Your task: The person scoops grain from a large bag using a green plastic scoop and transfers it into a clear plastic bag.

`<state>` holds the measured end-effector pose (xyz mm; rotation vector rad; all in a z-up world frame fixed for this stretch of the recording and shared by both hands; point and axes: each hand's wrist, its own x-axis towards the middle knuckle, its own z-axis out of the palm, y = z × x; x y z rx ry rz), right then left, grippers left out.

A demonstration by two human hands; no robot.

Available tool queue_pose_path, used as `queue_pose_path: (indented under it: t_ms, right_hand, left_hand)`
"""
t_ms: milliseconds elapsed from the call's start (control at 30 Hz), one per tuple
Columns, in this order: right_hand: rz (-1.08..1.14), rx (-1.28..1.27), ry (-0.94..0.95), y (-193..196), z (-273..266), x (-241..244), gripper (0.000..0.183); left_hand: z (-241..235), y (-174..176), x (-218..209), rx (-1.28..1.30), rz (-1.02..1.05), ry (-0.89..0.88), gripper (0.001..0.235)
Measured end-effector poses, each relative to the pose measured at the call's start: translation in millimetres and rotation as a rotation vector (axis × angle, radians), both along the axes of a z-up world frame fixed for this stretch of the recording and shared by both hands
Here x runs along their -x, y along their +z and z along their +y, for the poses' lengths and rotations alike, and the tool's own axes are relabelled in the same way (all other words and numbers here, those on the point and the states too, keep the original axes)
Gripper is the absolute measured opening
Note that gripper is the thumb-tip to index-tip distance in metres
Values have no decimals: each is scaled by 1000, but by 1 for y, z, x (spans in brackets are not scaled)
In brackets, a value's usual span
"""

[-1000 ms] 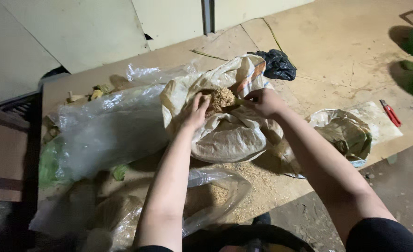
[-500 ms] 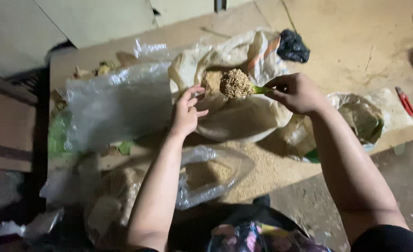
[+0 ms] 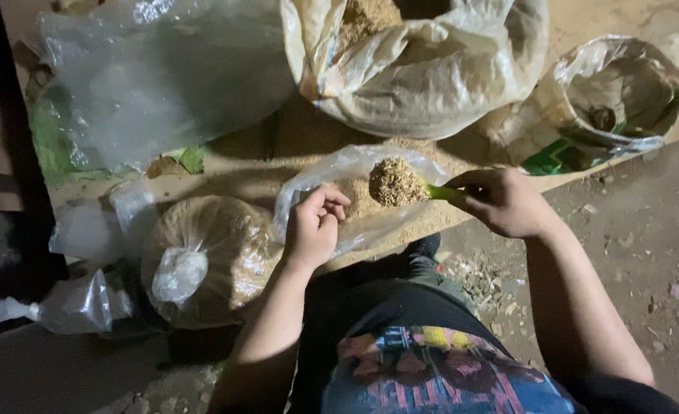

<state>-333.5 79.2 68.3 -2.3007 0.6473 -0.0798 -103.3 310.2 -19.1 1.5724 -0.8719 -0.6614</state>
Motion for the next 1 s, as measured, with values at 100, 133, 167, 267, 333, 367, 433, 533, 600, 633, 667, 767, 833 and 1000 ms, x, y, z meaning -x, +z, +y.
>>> queue_pose_path:
  t_ms: [100,133,167,267,333,367,433,533,600,633,667,767,833,1000]
  right_hand:
    - [322,30,-66,-14,20,-11,29]
    - [332,108,-62,-17,26,-17,29]
    - [343,186,-58,-18,34,-24,28]
    - [288,413,-35,-21,48,-45,29]
    - [249,499,-2,-18,51,-49,30]
    - [244,510,21,-16,52,-48,30]
    - [241,493,55,-8,48,-45,28]
    - [169,416,127,11,44,-23,26]
    - [14,383,220,28,31,-9,26]
    - [-31,390,214,38,21,-4,25]
    - [-73,390,207,48,14,4,25]
    - [-64,441,43,70,-6,14,26]
    - [-44,470,-99,83,-19,15,27]
    - [-58,517,-235,98,-60,-7,25]
  left_hand:
    - [13,-1,0,-100,-39,4,33]
    - [14,-1,-1,-85,-43,17,34]
    - [14,-1,-2,-70,-46,30,34]
    - [11,-3,-3,-60,-59,73,32]
    - [6,-4,-2,-53,-79,91,33]
    - [2,-5,1,-45,-93,94,34]
    - [-8,-2,4,-3,-103,64,36]
    - [-10,11,11,102,-208,-5,41]
    - [-9,22,14,186,-435,-11,43]
    - [-11,27,14,181,-465,-6,44]
    - [-10,32,15,171,-493,-5,46]
    - [-13,42,18,184,-523,65,46]
    - [-18,47,17,193,-462,107,44]
    - [-42,48,5,77,-366,156,41]
